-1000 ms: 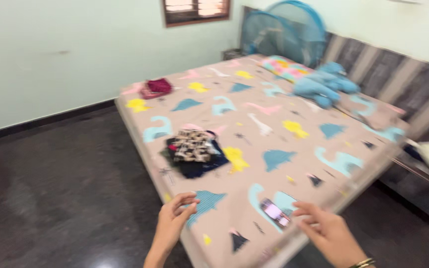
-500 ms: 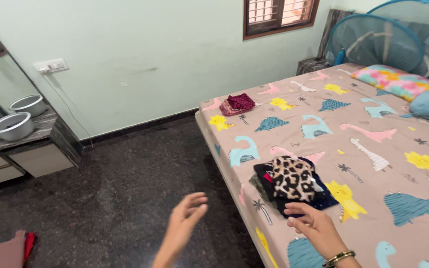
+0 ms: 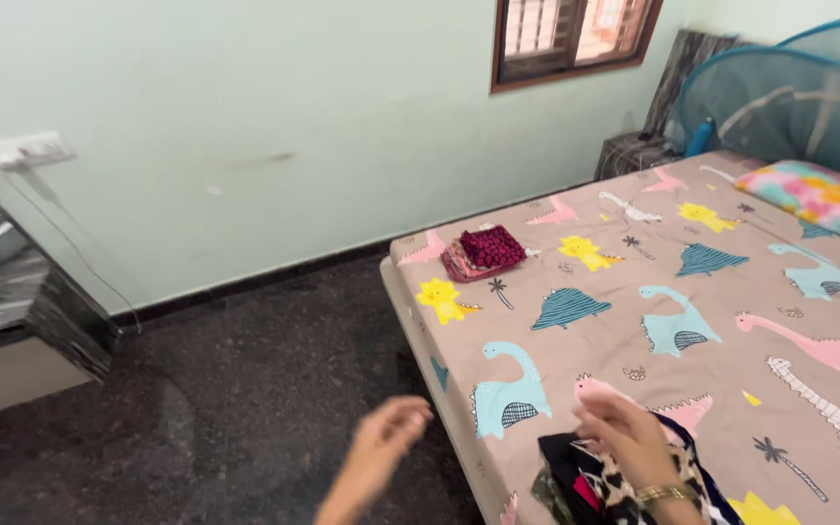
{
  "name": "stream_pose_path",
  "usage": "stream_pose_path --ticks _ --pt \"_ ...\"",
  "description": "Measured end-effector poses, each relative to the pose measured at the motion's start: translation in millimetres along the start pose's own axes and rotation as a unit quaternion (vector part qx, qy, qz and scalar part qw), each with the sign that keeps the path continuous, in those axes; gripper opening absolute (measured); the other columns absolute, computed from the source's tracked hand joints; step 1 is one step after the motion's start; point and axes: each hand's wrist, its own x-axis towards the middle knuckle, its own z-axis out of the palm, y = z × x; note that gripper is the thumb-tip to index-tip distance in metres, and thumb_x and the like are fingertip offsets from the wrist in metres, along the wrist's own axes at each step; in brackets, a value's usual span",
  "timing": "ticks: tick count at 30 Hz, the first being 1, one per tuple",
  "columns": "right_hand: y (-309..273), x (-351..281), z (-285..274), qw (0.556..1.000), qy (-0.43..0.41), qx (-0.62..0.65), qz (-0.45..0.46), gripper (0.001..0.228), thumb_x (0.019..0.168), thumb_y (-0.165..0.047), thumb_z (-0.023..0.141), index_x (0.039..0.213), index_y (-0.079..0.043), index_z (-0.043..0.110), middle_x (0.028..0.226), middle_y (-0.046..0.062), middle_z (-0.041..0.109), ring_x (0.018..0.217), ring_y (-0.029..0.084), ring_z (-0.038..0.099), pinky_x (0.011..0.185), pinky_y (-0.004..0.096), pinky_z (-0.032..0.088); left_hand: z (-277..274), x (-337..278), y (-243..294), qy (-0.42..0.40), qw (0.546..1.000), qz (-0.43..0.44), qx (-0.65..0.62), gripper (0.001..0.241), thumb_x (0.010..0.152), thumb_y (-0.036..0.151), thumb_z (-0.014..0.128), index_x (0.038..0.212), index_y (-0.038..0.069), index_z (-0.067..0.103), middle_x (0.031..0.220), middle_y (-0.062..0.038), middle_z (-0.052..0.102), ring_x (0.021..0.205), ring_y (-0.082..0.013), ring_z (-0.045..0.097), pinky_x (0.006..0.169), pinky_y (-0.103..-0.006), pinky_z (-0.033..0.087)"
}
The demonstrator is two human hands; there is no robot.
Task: The person folds various garments on a bed and places them into a wardrobe. The person handles multiple folded items including yellow, pink, maroon, and patterned fabrics, moving them from the bed to shelves in the wardrobe.
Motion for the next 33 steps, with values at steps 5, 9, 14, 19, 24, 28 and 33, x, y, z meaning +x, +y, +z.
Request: stream_pose_path --ticks 5,9,14,19,24,28,33 --pt "-28 124 87 0.993 -0.113 -0.017 0.0 0.036 0.086 -0.013 0.07 0.121 -0.004 0.07 0.109 0.007 0.077 0.084 0.016 0.076 0.068 0.03 0.061 -73 115 -37 0.101 0.989 -0.056 -0.087 0.042 0.093 0.039 0.061 0.126 0.015 0.071 0.122 -0.002 0.077 0.109 -0.0155 0.069 0.09 -0.0351 0.053" --pt "-25 212 152 0.982 -0.165 -0.087 0.03 0.034 0.086 -0.012 0.072 0.119 -0.005 0.071 0.109 0.006 0.077 0.082 0.016 0.076 0.067 0.031 0.061 -119 198 -99 0.11 0.977 -0.136 -0.125 0.045 0.091 0.042 0.06 0.128 0.018 0.07 0.124 -0.001 0.077 0.11 -0.0167 0.069 0.092 -0.0396 0.054" --pt "-4 336 200 0.984 -0.124 -0.12 0.037 0.035 0.084 -0.01 0.071 0.119 -0.005 0.071 0.109 0.005 0.079 0.083 0.015 0.074 0.07 0.029 0.06 -182 334 -139 0.081 0.978 -0.15 -0.116 0.046 0.092 0.044 0.06 0.128 0.018 0.07 0.124 -0.002 0.077 0.11 -0.0173 0.07 0.092 -0.0406 0.054" --pt "-16 435 205 0.994 -0.016 -0.089 0.054 0.036 0.083 -0.007 0.07 0.119 -0.006 0.07 0.107 0.006 0.08 0.09 0.015 0.076 0.075 0.03 0.06 -219 509 -91 0.003 0.992 -0.107 -0.061 0.044 0.094 0.041 0.062 0.128 0.014 0.072 0.122 -0.005 0.073 0.105 -0.0169 0.063 0.087 -0.0378 0.049" --pt "-8 500 205 0.975 0.133 -0.147 0.103 0.03 0.085 -0.008 0.07 0.114 -0.005 0.074 0.105 0.006 0.083 0.091 0.017 0.079 0.082 0.03 0.061 -194 655 -64 -0.093 0.994 -0.062 0.017 0.046 0.095 0.04 0.06 0.131 0.012 0.069 0.12 -0.008 0.076 0.109 -0.0184 0.066 0.089 -0.034 0.051" --pt "45 579 200 0.962 0.188 -0.164 0.107 0.027 0.087 -0.008 0.069 0.113 -0.005 0.073 0.106 0.009 0.081 0.096 0.018 0.078 0.084 0.031 0.061 -155 759 -79 -0.188 0.974 -0.021 0.121 0.046 0.095 0.035 0.061 0.133 0.011 0.066 0.12 -0.01 0.073 0.113 -0.0179 0.066 0.094 -0.034 0.051" --pt "158 727 194 0.943 0.262 -0.144 0.143 0.042 0.086 0.002 0.062 0.126 -0.009 0.065 0.111 0.015 0.076 0.098 0.028 0.077 0.086 0.037 0.06 -104 857 -109 -0.276 0.954 -0.074 0.091 0.046 0.095 0.033 0.06 0.133 0.008 0.065 0.122 -0.012 0.074 0.11 -0.0229 0.069 0.096 -0.0353 0.053"
